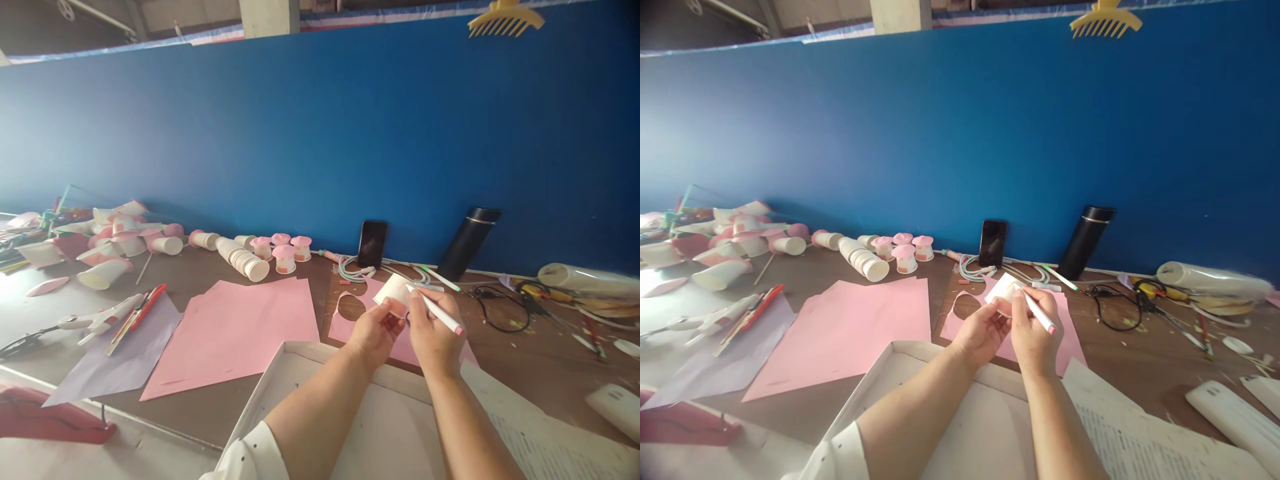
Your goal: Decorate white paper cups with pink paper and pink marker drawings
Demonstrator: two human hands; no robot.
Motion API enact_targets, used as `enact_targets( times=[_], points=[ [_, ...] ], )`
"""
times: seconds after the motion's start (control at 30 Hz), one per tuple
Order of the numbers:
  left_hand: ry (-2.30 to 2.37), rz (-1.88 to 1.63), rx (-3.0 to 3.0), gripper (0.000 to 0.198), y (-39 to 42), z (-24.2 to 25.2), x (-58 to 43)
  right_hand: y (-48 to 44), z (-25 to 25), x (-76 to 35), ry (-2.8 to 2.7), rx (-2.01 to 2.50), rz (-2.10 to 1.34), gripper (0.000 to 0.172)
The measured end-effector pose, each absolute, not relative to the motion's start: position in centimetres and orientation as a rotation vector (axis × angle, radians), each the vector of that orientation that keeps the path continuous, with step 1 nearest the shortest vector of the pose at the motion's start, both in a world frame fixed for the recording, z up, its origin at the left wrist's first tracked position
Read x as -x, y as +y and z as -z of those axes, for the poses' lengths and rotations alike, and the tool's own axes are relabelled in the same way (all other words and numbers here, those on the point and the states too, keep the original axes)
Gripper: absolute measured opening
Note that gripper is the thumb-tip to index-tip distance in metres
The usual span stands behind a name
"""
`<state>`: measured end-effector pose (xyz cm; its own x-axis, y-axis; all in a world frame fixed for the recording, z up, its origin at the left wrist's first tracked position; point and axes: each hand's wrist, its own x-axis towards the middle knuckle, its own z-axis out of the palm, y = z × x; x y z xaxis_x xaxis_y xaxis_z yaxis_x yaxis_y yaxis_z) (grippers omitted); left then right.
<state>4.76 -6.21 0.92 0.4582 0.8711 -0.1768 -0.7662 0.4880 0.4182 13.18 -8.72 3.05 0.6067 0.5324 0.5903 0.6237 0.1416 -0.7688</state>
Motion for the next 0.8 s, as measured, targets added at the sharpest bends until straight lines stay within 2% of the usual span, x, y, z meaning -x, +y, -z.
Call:
enact_targets(
  times=[0.8],
  points=[
    [0.379, -1.032, -0.276, 0.014, -6.29, -0.92, -4.77, -8.82, -3.32, -12.89, -0.996, 1.516, 0.080, 0.017]
  ],
)
